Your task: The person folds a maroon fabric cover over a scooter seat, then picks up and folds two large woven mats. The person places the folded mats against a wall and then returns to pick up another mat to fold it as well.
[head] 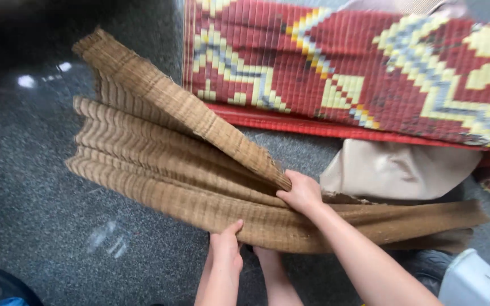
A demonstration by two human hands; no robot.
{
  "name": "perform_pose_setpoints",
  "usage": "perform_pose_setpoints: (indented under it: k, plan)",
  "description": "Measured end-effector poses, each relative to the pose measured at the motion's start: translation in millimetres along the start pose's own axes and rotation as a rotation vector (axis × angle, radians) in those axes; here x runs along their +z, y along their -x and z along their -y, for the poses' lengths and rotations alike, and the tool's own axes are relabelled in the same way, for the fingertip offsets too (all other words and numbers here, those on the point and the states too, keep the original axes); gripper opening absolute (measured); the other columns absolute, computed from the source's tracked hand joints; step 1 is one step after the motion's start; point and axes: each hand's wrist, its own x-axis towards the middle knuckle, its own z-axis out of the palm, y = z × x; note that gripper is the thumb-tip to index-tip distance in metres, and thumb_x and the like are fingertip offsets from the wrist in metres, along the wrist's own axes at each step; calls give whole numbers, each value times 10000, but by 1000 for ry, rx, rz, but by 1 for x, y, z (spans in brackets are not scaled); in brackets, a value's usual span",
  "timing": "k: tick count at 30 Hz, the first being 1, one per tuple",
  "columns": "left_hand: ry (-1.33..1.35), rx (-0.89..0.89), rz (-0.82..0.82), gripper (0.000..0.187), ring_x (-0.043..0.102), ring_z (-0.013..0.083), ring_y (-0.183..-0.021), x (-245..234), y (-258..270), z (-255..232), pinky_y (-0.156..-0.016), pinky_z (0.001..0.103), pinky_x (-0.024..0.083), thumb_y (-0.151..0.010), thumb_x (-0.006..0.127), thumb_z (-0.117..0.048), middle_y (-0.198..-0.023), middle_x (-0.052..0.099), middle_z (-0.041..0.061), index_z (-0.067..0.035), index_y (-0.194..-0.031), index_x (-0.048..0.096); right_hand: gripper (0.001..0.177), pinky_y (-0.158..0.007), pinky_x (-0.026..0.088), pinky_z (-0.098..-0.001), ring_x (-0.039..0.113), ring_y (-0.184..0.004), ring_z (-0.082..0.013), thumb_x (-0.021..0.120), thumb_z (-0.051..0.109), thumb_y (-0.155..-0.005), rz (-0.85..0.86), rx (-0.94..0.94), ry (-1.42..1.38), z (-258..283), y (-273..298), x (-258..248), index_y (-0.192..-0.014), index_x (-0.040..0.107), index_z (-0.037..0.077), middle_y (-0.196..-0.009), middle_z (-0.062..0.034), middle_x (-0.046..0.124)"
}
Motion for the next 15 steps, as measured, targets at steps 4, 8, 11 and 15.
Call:
perform_pose_setpoints:
  k: [4, 8, 11, 15]
  plan:
    - [121, 0, 89, 494, 629, 378, -1099, -2, 57, -19, -970, 427, 501, -859, 619, 115, -1239, 646, 303, 134, -1347, 541, 404, -814, 543, -416, 683, -911, -324, 768, 308, -704, -170, 1, -110, -4, 45, -41, -1053, 660, 137, -1003, -53, 746]
    - [132, 133, 240, 395, 661, 321, -1037, -10, 105, -62, -939, 396, 495, -866, 719, -65, -1137, 722, 247, 174, -1179, 695, 536, -797, 564, -389, 726, -926, -299, 773, 317, -653, -348, -3, -110, -14, 83, -94, -1162, 698, 167, -1063, -24, 778]
    - [306, 240, 424, 593, 544, 253, -1278, 6, 156, -132, -1067, 395, 403, -909, 579, -82, -1428, 597, 122, -98, -1499, 513, 614, -862, 578, -336, 747, -992, -246, 797, 212, -610, -411, 32, -291, -13, 113, -145, -1220, 729, 183, -1141, 5, 797]
    - [-31, 169, 434, 559, 512, 291, -920, 63, 253, -195, -486, 358, 212, -803, 697, -418, -1167, 621, 92, -323, -1334, 550, 761, -954, 557, -334, 735, -1106, -255, 812, 148, -595, -630, -40, -375, -18, 138, -205, -1343, 681, 107, -1257, -56, 779]
